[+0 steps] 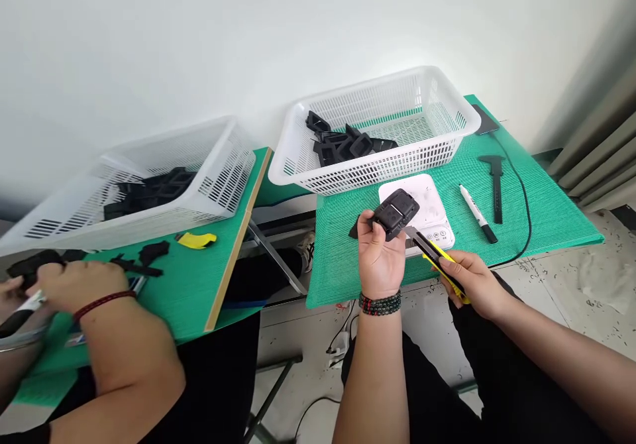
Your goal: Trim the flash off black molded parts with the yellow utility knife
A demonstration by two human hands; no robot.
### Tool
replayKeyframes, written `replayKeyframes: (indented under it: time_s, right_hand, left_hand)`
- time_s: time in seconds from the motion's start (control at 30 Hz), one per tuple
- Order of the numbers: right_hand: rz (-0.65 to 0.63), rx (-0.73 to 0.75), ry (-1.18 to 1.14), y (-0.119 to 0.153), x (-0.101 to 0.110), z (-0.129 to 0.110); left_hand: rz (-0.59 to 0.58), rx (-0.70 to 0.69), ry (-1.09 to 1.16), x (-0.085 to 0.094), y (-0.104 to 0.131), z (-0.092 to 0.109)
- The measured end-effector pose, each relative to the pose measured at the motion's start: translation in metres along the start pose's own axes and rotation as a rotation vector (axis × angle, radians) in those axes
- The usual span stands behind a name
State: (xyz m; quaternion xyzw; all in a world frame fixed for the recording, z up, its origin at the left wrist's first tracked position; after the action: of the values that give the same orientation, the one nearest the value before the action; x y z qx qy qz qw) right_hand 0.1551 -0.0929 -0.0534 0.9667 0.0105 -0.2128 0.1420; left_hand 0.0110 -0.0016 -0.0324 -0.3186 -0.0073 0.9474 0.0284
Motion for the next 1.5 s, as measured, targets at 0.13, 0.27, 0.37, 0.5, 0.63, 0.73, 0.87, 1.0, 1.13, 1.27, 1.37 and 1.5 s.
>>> replayKeyframes:
  time_s: [0.13, 0.27, 0.37, 0.5, 0.63, 0.73, 0.87, 1.0, 1.13, 1.27, 1.37, 1.5]
  right_hand:
    - [0.006, 0.004, -0.002, 0.0, -0.001, 0.0]
    - [0.011, 0.001, -0.014, 0.0, -0.002, 0.0]
    - [0.009, -0.01, -0.015, 0.0, -0.001, 0.0]
    - [0.032, -0.002, -0.034, 0.0, 0.0, -0.001]
    - [0.023, -0.008, -0.029, 0.0, 0.0, -0.001]
    - [0.017, -0.016, -0.038, 0.0, 0.0, -0.001]
    - [0.004, -0.016, -0.042, -0.001, 0.001, -0.001]
    - [-0.017, -0.027, -0.043, 0.0, 0.0, 0.0]
    - [-0.044, -0.035, -0.03, 0.002, -0.003, 0.002]
    - [0.015, -0.033, -0.062, 0.001, -0.001, 0.002]
    - [0.039, -0.022, -0.07, 0.001, 0.0, 0.001]
    - [0.034, -0.017, -0.059, 0.002, -0.001, 0.0]
  left_hand:
    - [0.003, -0.001, -0.001, 0.001, 0.0, -0.001]
    - [0.016, -0.007, 0.005, -0.001, 0.0, 0.0]
    - [0.034, -0.001, 0.023, -0.002, 0.001, 0.0]
    - [0.015, 0.001, -0.001, -0.003, 0.0, 0.0]
    - [0.001, -0.007, 0.018, -0.001, 0.0, -0.001]
    - [0.012, -0.008, 0.039, -0.001, 0.0, -0.001]
    - [0.013, -0.013, 0.015, -0.002, 0.0, 0.001]
    - [0.009, -0.015, 0.011, -0.003, 0.0, 0.001]
    - [-0.017, 0.005, 0.042, -0.009, 0.0, -0.001]
    - [-0.025, 0.005, 0.063, -0.011, 0.0, -0.001]
    - [-0.022, -0.013, 0.062, -0.009, 0.0, 0.0]
    - [-0.026, -0.027, 0.075, -0.009, 0.0, 0.001]
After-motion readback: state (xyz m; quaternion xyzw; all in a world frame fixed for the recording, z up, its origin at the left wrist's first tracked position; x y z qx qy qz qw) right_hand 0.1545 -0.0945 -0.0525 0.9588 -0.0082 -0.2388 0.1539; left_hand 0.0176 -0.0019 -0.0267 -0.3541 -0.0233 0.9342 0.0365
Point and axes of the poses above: each hand's wrist, its own y-axis away from the middle knuckle, its own x-axis out of the back of the hand, z = x × y, the point moved 3 cm from there along -y, towards the middle knuckle, and after that the axes turned 9 degrees about -y, right-handed, at the moved point
